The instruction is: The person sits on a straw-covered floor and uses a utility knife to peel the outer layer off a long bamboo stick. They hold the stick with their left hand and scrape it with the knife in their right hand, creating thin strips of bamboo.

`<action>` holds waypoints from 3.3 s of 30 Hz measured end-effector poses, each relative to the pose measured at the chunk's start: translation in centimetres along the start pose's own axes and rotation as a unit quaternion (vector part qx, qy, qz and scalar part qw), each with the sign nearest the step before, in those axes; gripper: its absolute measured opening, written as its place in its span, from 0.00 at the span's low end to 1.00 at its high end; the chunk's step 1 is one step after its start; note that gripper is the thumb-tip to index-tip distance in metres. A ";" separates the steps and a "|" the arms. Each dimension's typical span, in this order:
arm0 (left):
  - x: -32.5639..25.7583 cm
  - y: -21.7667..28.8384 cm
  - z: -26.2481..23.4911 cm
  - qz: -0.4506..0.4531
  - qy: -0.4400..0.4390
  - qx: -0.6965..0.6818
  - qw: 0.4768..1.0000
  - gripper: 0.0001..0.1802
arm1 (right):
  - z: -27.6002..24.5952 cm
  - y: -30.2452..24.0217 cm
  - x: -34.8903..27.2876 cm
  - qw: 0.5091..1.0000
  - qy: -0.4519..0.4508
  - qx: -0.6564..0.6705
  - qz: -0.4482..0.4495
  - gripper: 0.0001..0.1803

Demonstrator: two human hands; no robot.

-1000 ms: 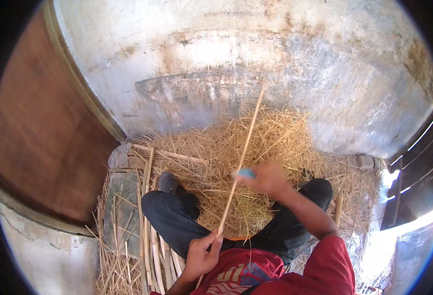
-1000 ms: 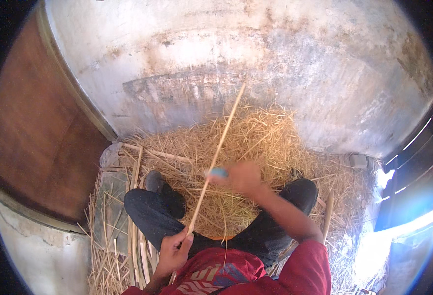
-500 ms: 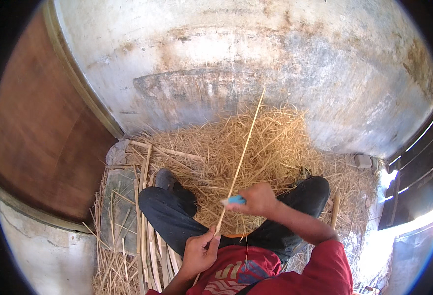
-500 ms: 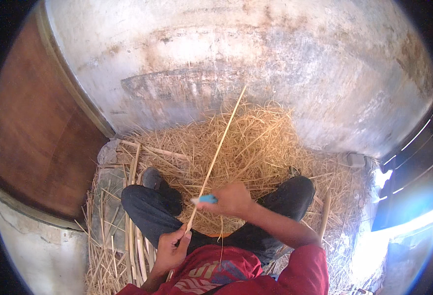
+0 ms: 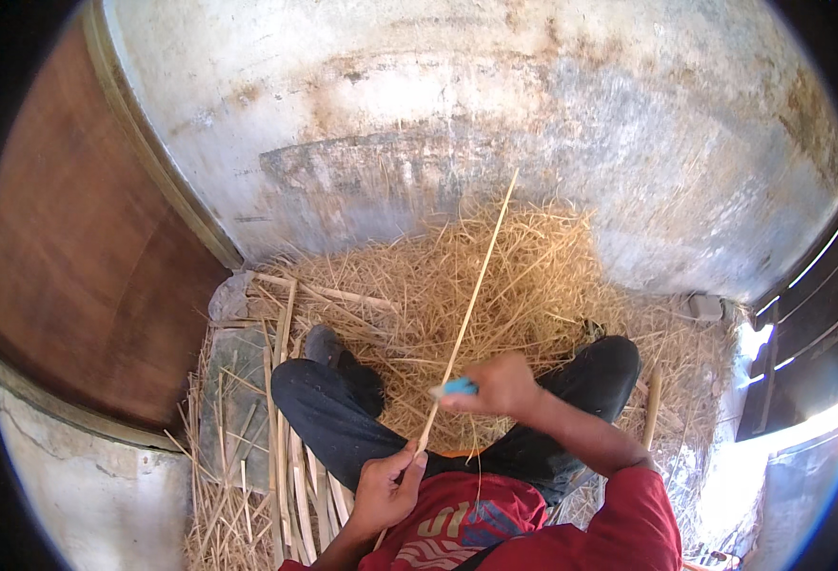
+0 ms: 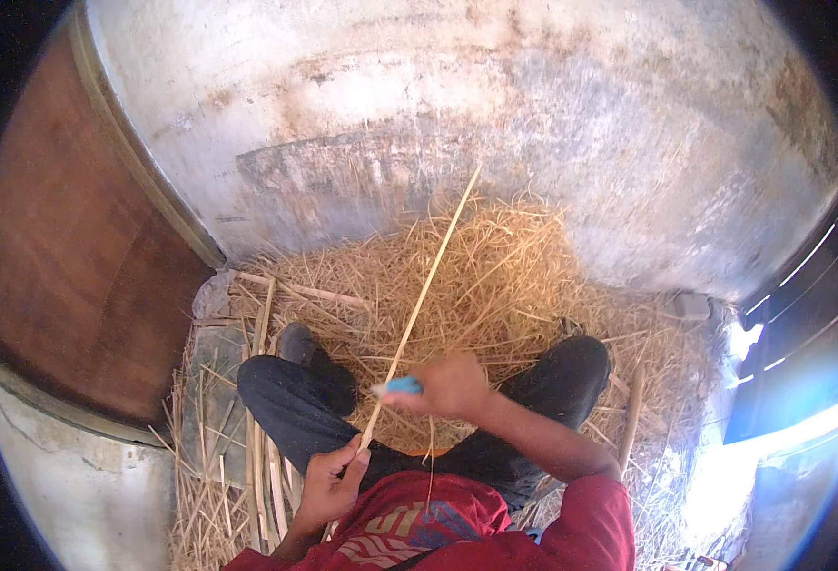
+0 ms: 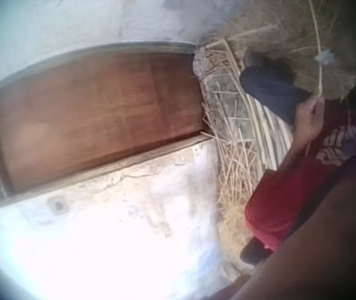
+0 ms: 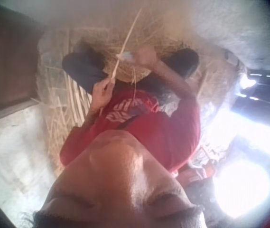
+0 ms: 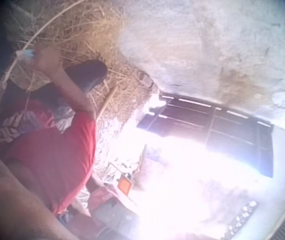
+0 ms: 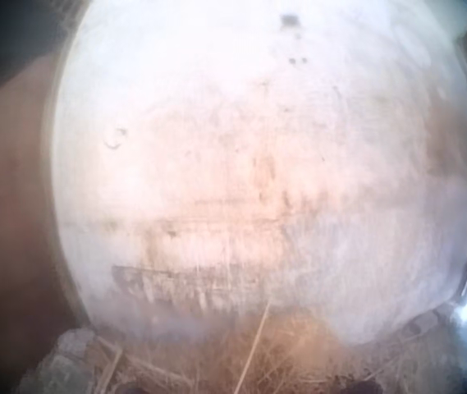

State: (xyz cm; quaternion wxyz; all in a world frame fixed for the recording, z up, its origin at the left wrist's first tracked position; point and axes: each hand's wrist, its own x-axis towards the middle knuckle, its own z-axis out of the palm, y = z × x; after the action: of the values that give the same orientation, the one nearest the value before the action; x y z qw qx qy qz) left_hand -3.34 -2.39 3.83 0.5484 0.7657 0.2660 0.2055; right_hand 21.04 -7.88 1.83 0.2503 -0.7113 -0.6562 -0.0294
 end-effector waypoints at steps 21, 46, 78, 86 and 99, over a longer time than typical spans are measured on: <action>-5.5 -0.6 -1.4 -0.089 -0.134 -0.017 0.987 0.17 | -8.5 23.4 5.7 0.899 0.078 -0.138 0.409 0.48; 1.6 -0.4 -0.2 -0.140 -0.090 -0.326 0.931 0.19 | -1.0 1.0 1.1 0.993 0.067 -0.035 0.092 0.34; -5.2 1.0 -1.5 -0.177 -0.182 -0.205 0.945 0.18 | -10.1 20.1 5.3 0.906 0.102 -0.203 0.357 0.46; -6.6 0.9 -2.6 -0.220 -0.173 -0.228 0.933 0.19 | -12.2 27.6 2.0 0.829 0.153 -0.101 0.529 0.48; 1.3 0.5 -0.6 -0.120 -0.147 -0.338 0.922 0.19 | -1.4 -1.7 -2.2 0.998 0.025 0.034 0.038 0.30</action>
State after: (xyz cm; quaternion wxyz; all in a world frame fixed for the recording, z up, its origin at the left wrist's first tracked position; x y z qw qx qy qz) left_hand -2.64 -1.25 4.57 0.8283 0.5185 0.1868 0.1008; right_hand 19.52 -10.41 2.81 0.2915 -0.7257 -0.6230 -0.0155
